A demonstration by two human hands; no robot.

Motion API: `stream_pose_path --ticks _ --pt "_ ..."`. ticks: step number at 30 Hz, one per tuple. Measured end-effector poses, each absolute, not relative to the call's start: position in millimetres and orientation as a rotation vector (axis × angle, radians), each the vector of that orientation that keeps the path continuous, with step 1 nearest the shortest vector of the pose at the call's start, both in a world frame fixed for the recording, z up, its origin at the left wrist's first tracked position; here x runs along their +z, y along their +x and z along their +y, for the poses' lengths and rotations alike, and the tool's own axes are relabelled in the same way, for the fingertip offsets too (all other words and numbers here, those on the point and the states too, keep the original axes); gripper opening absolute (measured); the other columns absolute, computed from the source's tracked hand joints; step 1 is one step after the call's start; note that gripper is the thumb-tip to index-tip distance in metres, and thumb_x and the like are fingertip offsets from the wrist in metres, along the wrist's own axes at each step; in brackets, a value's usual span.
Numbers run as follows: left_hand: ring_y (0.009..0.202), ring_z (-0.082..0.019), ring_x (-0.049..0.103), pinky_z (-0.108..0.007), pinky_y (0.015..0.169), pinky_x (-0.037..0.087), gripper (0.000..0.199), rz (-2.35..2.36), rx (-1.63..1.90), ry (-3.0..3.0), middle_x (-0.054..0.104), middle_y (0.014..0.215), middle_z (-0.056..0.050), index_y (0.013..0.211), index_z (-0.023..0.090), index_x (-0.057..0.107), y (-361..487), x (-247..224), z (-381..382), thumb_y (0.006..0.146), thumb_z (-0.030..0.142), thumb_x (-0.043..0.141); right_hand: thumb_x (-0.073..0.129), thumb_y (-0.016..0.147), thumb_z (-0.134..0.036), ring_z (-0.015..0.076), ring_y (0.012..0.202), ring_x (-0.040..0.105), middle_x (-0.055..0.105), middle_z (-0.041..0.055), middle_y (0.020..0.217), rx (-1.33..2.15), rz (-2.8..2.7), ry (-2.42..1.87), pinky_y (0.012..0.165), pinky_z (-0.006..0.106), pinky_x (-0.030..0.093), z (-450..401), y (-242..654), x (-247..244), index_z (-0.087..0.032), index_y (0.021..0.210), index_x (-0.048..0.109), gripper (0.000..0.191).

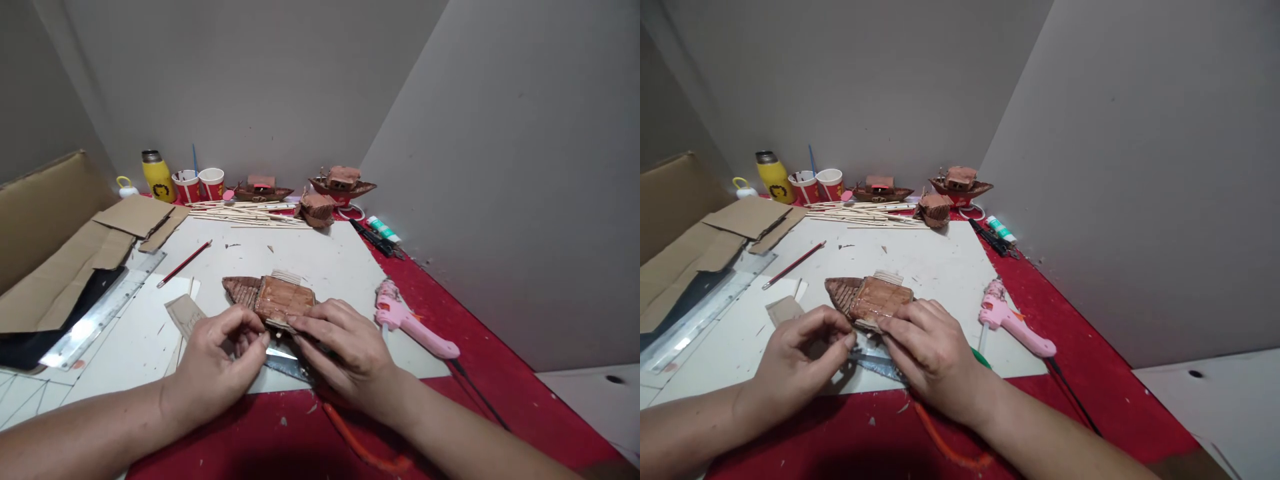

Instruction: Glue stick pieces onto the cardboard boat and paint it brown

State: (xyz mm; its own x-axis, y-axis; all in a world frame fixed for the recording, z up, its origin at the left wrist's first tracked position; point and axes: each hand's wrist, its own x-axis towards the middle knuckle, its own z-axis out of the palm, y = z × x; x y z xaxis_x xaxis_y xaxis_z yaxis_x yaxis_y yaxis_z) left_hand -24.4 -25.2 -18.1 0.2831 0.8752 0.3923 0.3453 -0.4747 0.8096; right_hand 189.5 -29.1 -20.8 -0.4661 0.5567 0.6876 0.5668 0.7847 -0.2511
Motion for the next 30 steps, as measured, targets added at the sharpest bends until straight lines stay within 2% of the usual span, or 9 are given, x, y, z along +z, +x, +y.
stream_pose_path --ticks 7,14,24,30 --pt "0.049 -0.009 0.055 -0.018 0.048 0.045 0.011 1.112 1.049 1.807 0.064 0.056 0.002 0.072 0.016 0.07 -16.7 -23.6 -29.7 0.081 0.023 0.066 0.059 0.092 -0.011 0.0192 0.076 0.062 0.069 0.0081 0.09 -0.051 -2.194 -0.845 0.065 0.034 0.049 -32.8 189.3 -18.2 -0.019 0.111 0.062 0.021" --pt "0.053 -0.011 0.059 -0.02 0.052 0.046 0.017 1.157 1.02 1.893 0.068 0.059 0.0 0.068 0.017 0.069 -17.0 -25.6 -27.8 0.083 0.02 0.061 0.059 0.091 -0.009 0.0192 0.074 0.061 0.069 0.0085 0.086 -0.082 -2.191 -0.854 0.064 0.033 0.05 -37.2 186.5 -20.3 -0.016 0.109 0.062 0.019" --pt "0.05 -0.009 0.051 -0.019 0.049 0.041 0.016 1.161 0.965 1.788 0.061 0.055 0.003 0.066 0.017 0.066 -14.7 -26.7 -23.3 0.08 0.02 0.061 0.057 0.091 -0.011 0.0199 0.076 0.062 0.069 0.0078 0.088 -0.08 -2.207 -0.895 0.065 0.033 0.049 -33.8 189.0 -24.5 -0.019 0.115 0.063 0.026" --pt "0.048 -0.008 0.047 -0.019 0.047 0.038 0.015 1.175 0.951 1.708 0.057 0.052 0.004 0.064 0.018 0.064 -13.8 -27.7 -21.0 0.078 0.022 0.061 0.057 0.092 -0.011 0.0198 0.076 0.058 0.067 0.0087 0.088 -0.144 -2.252 -0.893 0.065 0.034 0.047 -33.8 190.5 -27.0 -0.018 0.115 0.062 0.024"
